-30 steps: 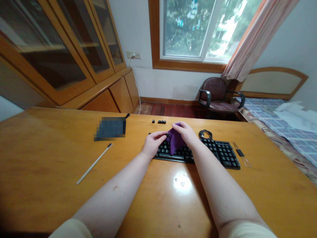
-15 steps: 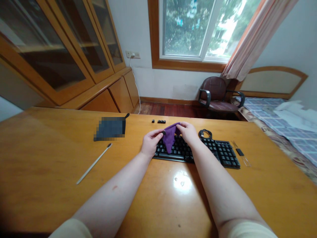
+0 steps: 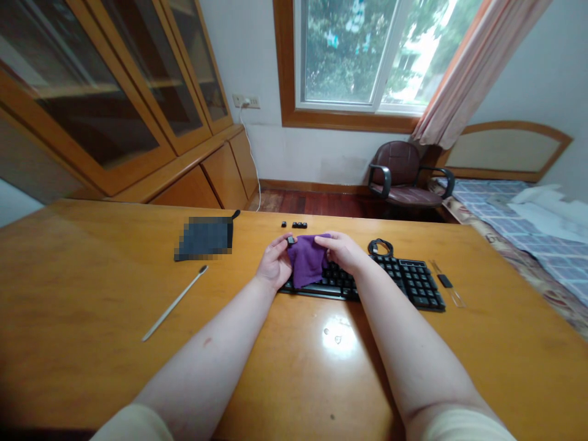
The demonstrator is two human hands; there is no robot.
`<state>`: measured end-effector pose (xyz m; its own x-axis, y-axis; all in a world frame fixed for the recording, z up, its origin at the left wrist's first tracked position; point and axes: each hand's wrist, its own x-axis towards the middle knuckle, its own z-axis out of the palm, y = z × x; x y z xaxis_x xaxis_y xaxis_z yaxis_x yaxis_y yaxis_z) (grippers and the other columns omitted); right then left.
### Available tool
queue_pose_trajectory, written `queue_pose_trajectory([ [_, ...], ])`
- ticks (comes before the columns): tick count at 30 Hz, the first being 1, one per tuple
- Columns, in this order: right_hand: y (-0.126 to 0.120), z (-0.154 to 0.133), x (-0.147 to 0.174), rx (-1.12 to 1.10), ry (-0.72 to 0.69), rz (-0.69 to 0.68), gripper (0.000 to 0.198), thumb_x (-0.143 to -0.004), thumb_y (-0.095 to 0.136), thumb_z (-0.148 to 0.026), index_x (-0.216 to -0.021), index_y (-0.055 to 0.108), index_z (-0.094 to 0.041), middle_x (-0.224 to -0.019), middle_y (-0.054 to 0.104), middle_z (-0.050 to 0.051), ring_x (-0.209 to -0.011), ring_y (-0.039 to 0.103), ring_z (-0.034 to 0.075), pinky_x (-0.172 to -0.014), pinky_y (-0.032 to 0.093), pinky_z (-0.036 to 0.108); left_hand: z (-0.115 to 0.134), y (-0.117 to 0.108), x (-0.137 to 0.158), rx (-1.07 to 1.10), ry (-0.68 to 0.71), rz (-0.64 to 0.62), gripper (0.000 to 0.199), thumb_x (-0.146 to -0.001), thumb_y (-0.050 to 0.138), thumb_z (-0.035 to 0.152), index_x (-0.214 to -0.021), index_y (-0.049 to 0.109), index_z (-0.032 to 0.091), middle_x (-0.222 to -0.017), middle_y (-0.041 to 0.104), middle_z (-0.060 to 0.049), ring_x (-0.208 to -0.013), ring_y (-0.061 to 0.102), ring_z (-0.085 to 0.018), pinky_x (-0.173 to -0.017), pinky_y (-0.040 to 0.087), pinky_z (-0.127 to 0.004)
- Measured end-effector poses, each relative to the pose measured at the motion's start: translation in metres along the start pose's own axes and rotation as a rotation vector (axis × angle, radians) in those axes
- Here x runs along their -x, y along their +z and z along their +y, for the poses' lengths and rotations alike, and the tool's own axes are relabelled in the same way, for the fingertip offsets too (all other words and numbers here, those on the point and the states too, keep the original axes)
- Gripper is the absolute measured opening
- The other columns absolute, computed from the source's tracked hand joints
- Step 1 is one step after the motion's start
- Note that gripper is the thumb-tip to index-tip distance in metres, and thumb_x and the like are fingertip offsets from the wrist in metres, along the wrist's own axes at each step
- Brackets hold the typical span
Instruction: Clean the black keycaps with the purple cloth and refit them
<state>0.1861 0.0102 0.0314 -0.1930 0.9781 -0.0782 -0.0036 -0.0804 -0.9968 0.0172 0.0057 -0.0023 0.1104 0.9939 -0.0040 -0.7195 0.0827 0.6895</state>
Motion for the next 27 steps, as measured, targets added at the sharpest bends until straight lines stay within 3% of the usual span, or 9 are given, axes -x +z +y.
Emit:
queue_pose_trajectory([
  [3,-0.003,-0.002,0.000,-0.155,0.050,-0.031,0.027,-0.062,0.071,-0.039,-0.069,0.058,-0.017,-0.056,0.058,-0.002,-0.049,0.052,0.012,-0.052,0.042,0.027,-0.001,0.001,-0.002,0.002,0.021,0.034,0.029,-0.058,0.074,0.030,-0.083,0.068,0.016,-0.077,0.070,-0.004,-0.077,0.065,-0.016,-0.079,0.049,-0.032],
  [8,-0.005,0.001,-0.005,-0.166,-0.067,0.308,0.030,-0.062,0.072,-0.043,-0.074,0.061,-0.018,-0.059,0.058,-0.002,-0.051,0.052,0.012,-0.051,0.042,0.025,-0.005,0.000,-0.004,-0.061,0.104,0.096,0.029,-0.059,0.074,0.028,-0.085,0.068,0.015,-0.082,0.070,-0.005,-0.078,0.064,-0.013,-0.079,0.048,-0.028],
  [10,-0.003,0.003,-0.006,-0.153,-0.090,0.346,0.030,-0.062,0.072,-0.044,-0.073,0.060,-0.019,-0.053,0.052,-0.004,-0.045,0.046,0.009,-0.047,0.039,0.024,-0.007,-0.001,-0.005,-0.103,0.118,0.082,0.031,-0.061,0.073,0.028,-0.089,0.067,0.016,-0.085,0.069,-0.004,-0.077,0.063,-0.012,-0.077,0.048,-0.026],
  [13,0.003,0.008,-0.005,-0.184,-0.092,0.224,0.028,-0.061,0.072,-0.042,-0.072,0.059,-0.019,-0.048,0.045,-0.006,-0.043,0.042,0.008,-0.048,0.040,0.023,-0.012,-0.003,-0.005,-0.178,0.100,0.038,0.038,-0.062,0.074,0.028,-0.097,0.064,0.018,-0.085,0.068,-0.003,-0.073,0.063,-0.011,-0.072,0.050,-0.025],
  [18,0.011,0.015,-0.003,-0.204,-0.085,0.025,0.029,-0.066,0.066,-0.045,-0.076,0.065,-0.018,-0.072,0.062,0.003,-0.065,0.055,0.014,-0.058,0.046,0.027,-0.016,-0.002,-0.003,-0.356,0.125,0.027,0.030,-0.063,0.072,0.030,-0.089,0.067,0.015,-0.085,0.069,-0.005,-0.077,0.064,-0.013,-0.080,0.050,-0.030],
  [23,0.008,0.021,-0.006,-0.206,-0.080,0.020,0.027,-0.067,0.064,-0.043,-0.076,0.066,-0.018,-0.071,0.062,0.002,-0.066,0.056,0.015,-0.059,0.046,0.026,-0.014,0.000,-0.002,-0.397,0.091,0.024,0.034,-0.062,0.073,0.027,-0.094,0.069,0.016,-0.090,0.071,-0.006,-0.082,0.065,-0.016,-0.086,0.049,-0.035],
  [27,0.007,0.025,-0.008,-0.205,-0.075,-0.002,0.034,-0.072,0.057,-0.051,-0.074,0.065,-0.018,-0.067,0.062,0.002,-0.061,0.056,0.014,-0.058,0.046,0.028,-0.014,0.000,-0.003,-0.439,0.106,0.049,0.035,-0.061,0.073,0.024,-0.095,0.070,0.016,-0.093,0.071,-0.006,-0.085,0.065,-0.017,-0.088,0.049,-0.036],
])
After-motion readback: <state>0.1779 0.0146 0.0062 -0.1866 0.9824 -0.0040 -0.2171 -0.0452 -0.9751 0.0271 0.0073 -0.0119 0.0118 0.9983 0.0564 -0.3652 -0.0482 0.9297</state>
